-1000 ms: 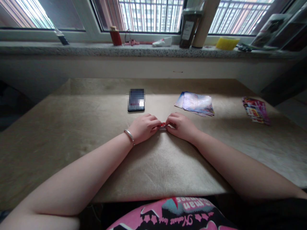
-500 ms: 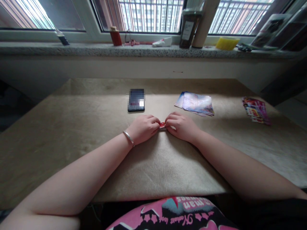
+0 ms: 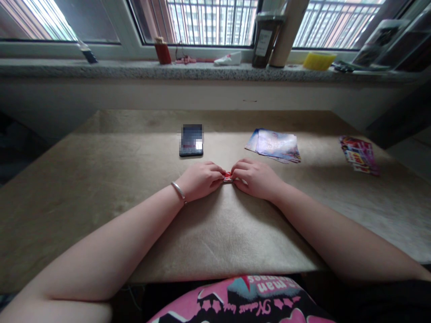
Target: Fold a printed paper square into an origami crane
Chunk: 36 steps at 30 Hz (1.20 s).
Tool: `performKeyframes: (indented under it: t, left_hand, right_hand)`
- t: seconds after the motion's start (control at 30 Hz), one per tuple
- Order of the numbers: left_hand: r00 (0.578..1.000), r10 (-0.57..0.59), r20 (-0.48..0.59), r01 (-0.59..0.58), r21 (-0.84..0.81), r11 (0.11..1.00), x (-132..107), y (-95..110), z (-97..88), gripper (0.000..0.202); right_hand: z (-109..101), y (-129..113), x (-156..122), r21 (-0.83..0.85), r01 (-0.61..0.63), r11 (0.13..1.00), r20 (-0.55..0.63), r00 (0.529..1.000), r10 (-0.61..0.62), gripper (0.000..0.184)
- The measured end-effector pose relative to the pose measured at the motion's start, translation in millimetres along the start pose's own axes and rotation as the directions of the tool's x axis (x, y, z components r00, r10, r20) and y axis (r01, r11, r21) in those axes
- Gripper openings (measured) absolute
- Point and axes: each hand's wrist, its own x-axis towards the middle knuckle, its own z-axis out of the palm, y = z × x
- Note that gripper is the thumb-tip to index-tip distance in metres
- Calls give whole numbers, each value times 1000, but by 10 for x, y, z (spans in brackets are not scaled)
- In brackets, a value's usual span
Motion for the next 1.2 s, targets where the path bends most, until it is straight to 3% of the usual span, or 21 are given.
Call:
performKeyframes:
  t: [0.2, 0.3, 0.43, 0.6, 0.77, 1.0, 1.2]
  left_hand:
    - [1000, -26, -8, 25, -99, 995, -12, -44, 15, 19]
    - [999, -34, -7, 33, -112, 993, -10, -43, 13, 18]
    - [999, -43, 26, 45, -91, 995, -10, -45, 8, 16]
    - [998, -54, 19, 54, -5, 999, -14, -25, 27, 18]
    - [996, -66, -51, 70, 78, 995, -13, -11, 53, 16]
    - [974, -147, -174, 149, 1, 989, -18, 6, 73, 13]
    - [956, -158, -246, 142, -81, 987, -20, 56, 50, 19]
  right_hand:
    - [40, 24, -20, 15, -40, 999, -11, 999, 40, 17]
    - [51, 7, -14, -55, -47, 997, -8, 999, 47, 19]
    - [57, -38, 11, -122, -102, 987, -26, 995, 99, 20]
    - [81, -56, 33, -44, -218, 975, -82, 973, 214, 19]
    - [85, -71, 20, 82, -282, 956, -113, 950, 290, 16]
    - [48, -139, -3, 95, -236, 967, -134, 960, 247, 15]
    - [90, -118, -7, 152, -220, 964, -199, 948, 248, 18]
